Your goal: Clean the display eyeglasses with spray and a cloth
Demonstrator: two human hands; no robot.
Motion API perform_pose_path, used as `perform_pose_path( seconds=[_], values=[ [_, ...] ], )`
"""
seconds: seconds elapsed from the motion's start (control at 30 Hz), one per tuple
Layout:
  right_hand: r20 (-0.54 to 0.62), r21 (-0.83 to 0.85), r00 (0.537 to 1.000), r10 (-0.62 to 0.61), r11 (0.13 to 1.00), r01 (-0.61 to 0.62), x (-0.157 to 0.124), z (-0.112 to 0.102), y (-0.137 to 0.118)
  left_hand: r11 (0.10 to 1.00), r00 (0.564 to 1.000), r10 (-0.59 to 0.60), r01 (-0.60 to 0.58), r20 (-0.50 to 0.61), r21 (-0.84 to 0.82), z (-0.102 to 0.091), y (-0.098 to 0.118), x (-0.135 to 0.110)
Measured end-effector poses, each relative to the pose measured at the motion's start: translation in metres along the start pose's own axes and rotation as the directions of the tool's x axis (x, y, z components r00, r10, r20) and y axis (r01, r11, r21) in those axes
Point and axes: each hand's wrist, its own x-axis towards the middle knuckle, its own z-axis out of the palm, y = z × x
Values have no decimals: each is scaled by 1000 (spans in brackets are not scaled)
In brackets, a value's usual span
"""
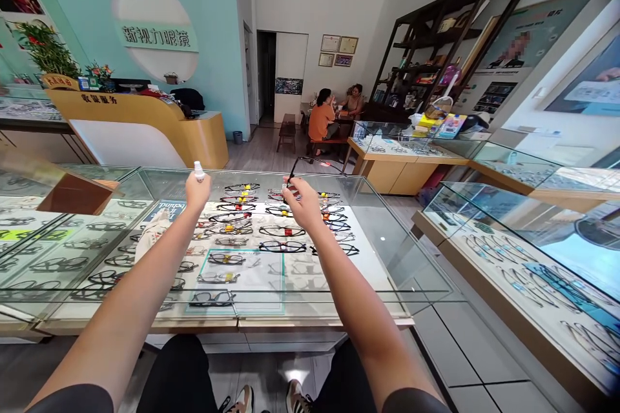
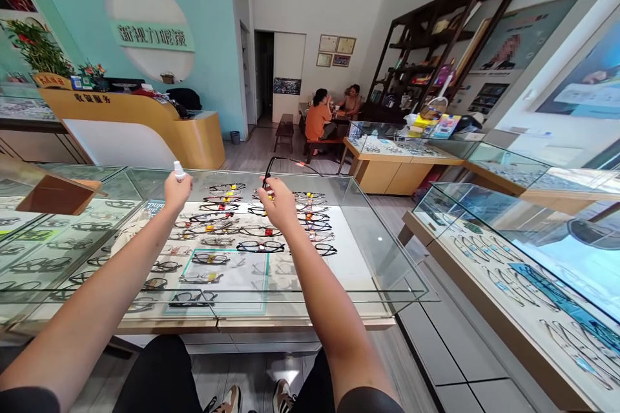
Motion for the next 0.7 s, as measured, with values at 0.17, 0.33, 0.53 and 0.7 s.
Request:
perform_pose_path(
  seconds=[0.17,0.33,0.53,0.7],
  values=[
    [29,7,999,21,1000,-21,-2,0,0,961,959,79,-1,272,-277,35,39,-50],
    [50,35,998,45,998,-46,-3,5,1,792,748,171,282,641,-541,38,49,-95],
    [107,144,992,72,986,-87,-6,10,-4,725,377,251,537,891,-432,22,48,-98],
    [173,251,982,81,960,-123,-9,11,-10,694,283,304,588,910,-415,19,46,-97]
  ],
)
